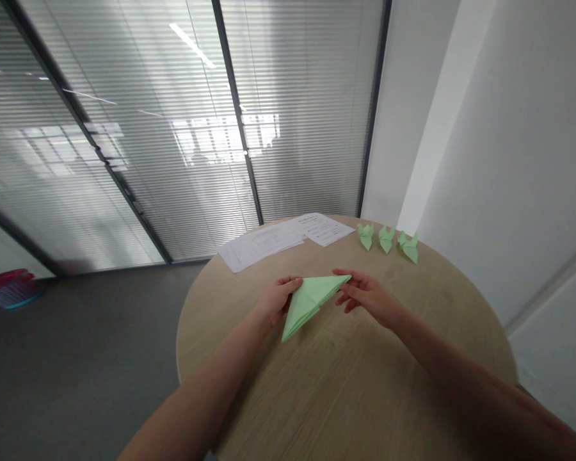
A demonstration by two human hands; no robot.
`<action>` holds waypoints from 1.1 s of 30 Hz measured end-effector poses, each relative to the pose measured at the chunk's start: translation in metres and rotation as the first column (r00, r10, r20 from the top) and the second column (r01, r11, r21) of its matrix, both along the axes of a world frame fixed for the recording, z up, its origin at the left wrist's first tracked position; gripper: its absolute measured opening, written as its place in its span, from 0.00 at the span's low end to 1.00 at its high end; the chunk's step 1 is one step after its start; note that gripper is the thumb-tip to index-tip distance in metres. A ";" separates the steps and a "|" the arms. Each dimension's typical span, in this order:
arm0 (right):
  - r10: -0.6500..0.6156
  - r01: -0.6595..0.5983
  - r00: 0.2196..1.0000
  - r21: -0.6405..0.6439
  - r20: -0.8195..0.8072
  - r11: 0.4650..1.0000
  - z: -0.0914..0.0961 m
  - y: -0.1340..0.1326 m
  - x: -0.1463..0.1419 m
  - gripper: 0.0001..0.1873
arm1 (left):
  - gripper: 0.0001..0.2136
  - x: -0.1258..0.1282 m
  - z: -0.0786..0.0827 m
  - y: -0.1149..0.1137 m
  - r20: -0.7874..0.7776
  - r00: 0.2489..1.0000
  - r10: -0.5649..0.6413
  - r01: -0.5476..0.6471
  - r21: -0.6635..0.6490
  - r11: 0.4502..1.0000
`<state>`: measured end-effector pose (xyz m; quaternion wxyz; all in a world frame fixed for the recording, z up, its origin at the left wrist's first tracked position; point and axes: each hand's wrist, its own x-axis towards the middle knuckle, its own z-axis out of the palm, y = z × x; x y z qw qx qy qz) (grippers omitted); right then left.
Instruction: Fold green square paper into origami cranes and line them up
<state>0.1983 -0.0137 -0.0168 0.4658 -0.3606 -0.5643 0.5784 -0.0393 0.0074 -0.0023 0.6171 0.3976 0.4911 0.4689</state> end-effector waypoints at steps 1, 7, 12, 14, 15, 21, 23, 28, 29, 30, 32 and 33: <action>-0.003 0.003 1.000 0.003 -0.015 1.000 -0.001 0.000 0.000 0.31 | 0.10 0.000 0.000 0.000 0.017 1.000 -0.017 0.017 -0.009 1.000; 0.013 -0.012 0.999 0.011 -0.049 1.000 -0.002 -0.001 0.001 0.26 | 0.07 0.000 0.000 -0.001 0.076 0.992 -0.096 0.100 -0.043 0.994; 0.032 -0.031 0.997 0.016 -0.063 0.999 -0.002 -0.001 0.002 0.26 | 0.05 0.000 0.001 -0.002 0.096 0.986 -0.137 0.143 -0.069 0.987; 0.041 -0.040 0.997 0.017 -0.068 0.999 -0.003 0.000 0.002 0.27 | 0.06 -0.001 0.001 -0.002 0.102 0.984 -0.146 0.154 -0.079 0.985; 0.044 -0.043 0.997 0.018 -0.069 0.999 -0.004 0.000 0.002 0.27 | 0.06 -0.001 0.001 -0.002 0.105 0.983 -0.148 0.157 -0.083 0.984; -0.028 0.020 0.991 -0.061 -0.131 0.998 -0.003 0.002 0.001 0.28 | 0.06 -0.004 -0.004 0.003 0.096 0.991 -0.091 0.098 -0.070 0.993; -0.035 0.021 0.991 -0.111 -0.128 0.994 -0.002 0.004 0.001 0.25 | 0.05 -0.005 -0.005 0.006 0.085 0.995 -0.051 0.056 -0.055 0.997; 0.014 -0.029 0.996 -0.182 -0.085 0.983 -0.001 0.001 -0.001 0.22 | 0.06 -0.006 -0.004 0.006 0.061 0.998 0.022 -0.024 0.026 0.999; 0.028 -0.041 0.997 -0.184 -0.072 0.982 -0.001 0.000 -0.002 0.22 | 0.07 -0.006 -0.003 0.005 0.055 0.998 0.029 -0.031 0.043 0.999; 0.048 -0.058 0.997 -0.181 -0.057 0.982 -0.001 -0.002 -0.003 0.22 | 0.08 -0.005 -0.002 0.003 0.048 0.998 0.032 -0.034 0.059 0.998; 0.094 -0.097 0.995 -0.168 -0.026 0.981 -0.003 -0.004 -0.007 0.22 | 0.09 -0.002 0.000 0.000 0.036 0.999 0.025 -0.028 0.087 0.996; 0.112 -0.113 0.994 -0.164 -0.015 0.980 -0.004 -0.004 -0.009 0.22 | 0.09 -0.001 0.001 -0.002 0.031 0.999 0.017 -0.020 0.099 0.995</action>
